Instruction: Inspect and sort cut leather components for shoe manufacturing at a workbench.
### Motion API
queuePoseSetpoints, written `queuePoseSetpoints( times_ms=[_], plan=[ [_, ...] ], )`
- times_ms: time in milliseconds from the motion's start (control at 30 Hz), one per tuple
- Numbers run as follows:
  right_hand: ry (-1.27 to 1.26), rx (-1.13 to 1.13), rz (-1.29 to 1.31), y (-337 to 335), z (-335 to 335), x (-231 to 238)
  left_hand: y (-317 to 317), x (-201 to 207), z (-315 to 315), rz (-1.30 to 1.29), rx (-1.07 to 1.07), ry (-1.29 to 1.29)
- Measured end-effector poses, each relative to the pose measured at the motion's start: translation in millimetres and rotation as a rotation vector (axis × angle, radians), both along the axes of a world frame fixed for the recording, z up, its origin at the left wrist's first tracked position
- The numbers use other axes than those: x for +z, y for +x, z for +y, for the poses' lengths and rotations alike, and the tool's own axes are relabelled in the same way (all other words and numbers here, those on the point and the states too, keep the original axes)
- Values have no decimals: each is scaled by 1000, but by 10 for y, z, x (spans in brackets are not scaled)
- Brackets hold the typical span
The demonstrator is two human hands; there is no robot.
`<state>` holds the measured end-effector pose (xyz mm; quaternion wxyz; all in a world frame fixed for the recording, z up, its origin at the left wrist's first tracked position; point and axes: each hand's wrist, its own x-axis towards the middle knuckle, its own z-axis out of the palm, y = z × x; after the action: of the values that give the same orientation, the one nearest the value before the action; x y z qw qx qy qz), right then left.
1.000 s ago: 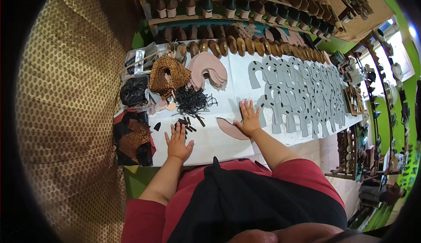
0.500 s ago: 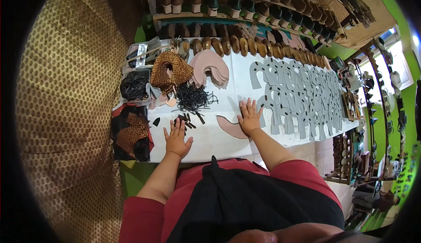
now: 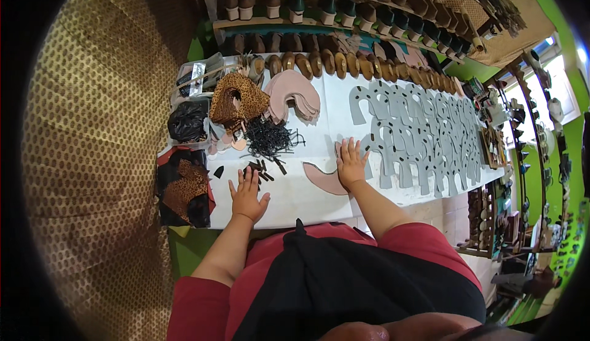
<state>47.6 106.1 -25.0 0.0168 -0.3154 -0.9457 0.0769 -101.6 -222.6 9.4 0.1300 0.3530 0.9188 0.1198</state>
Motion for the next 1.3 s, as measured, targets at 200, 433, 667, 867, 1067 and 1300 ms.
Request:
queuePoseSetpoints(
  times_ms=[200,433,667,867,1067,1300],
  plan=[
    [62,-5,-51,-30,-22,19,-6,-27,-21,6,9,12],
    [36,-172,268,449,303,-115,1,-8,27,14,-11,23],
    [64,-200,-108,1275,384,138,15,45,5,6,11,14],
    [-18,-175,-142,1368,471,113,38,35,63,28,6,-7],
    [-44,-170,-82,1380,516,33,29,-30,65,55,-8,-57],
    [-92,-172,-110,1379,544,69,110,-275,250,224,-168,-67]
  ],
)
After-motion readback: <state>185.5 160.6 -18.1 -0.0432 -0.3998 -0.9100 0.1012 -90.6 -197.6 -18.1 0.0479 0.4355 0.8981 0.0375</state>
